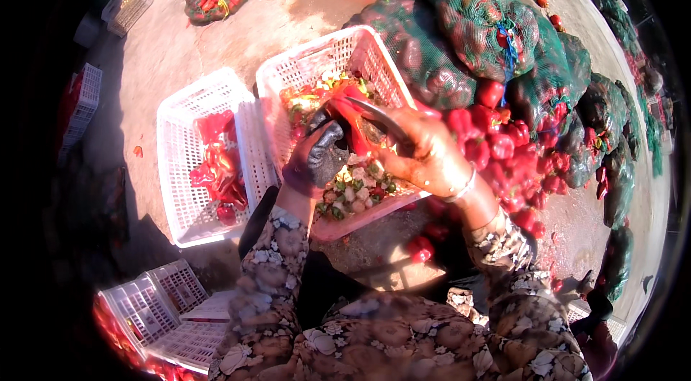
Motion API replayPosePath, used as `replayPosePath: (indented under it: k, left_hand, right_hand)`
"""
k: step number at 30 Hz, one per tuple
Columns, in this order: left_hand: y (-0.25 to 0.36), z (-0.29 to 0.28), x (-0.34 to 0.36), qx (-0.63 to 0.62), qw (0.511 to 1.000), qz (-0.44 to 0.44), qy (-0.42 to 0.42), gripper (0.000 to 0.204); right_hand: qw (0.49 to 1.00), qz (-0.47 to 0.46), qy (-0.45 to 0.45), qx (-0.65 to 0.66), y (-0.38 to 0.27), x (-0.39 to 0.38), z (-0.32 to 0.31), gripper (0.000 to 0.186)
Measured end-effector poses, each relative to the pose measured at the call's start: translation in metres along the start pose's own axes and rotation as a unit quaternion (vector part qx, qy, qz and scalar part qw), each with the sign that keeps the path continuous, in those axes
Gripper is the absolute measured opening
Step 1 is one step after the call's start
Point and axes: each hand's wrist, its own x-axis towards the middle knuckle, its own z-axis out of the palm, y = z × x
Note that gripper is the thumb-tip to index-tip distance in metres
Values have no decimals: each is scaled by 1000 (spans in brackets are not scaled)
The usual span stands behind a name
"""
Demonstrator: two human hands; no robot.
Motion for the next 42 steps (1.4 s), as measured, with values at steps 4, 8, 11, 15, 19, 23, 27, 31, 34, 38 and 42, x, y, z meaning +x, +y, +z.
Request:
replayPosePath:
  k: [4,8,11,15,19,23,27,31,34,38,42]
  left_hand:
    - [21,9,-5,40,999,-16,5,32]
    - [23,20,-6,54,998,17,26,35]
    - [18,7,-5,-110,994,-6,22,35]
    - [25,1,-9,-171,984,-24,36,32]
    - [22,-4,-11,-21,996,25,79,30]
    - [22,-18,-12,392,903,174,3,26]
    - [28,-19,-15,114,993,-8,13,39]
    - [18,-14,-14,-136,988,-41,68,38]
    - [20,0,-10,-146,986,-39,71,29]
    - [10,2,-6,-112,984,-79,114,23]
    - [3,-2,-16,-133,960,-142,199,26]
  right_hand:
    - [995,40,-82,32,3,5,3,48]
    - [996,64,-51,-26,1,6,15,45]
    - [994,90,-9,61,6,5,30,41]
    - [985,120,26,118,-4,3,36,36]
    - [988,104,-14,112,-4,2,29,38]
    - [996,16,-83,38,-2,7,25,43]
    - [992,47,-109,-51,1,8,32,49]
    - [970,-51,-29,-235,7,11,43,51]
    - [994,29,-27,-102,15,9,46,46]
    - [983,112,-33,142,20,4,47,40]
    - [962,135,-111,211,21,6,39,59]
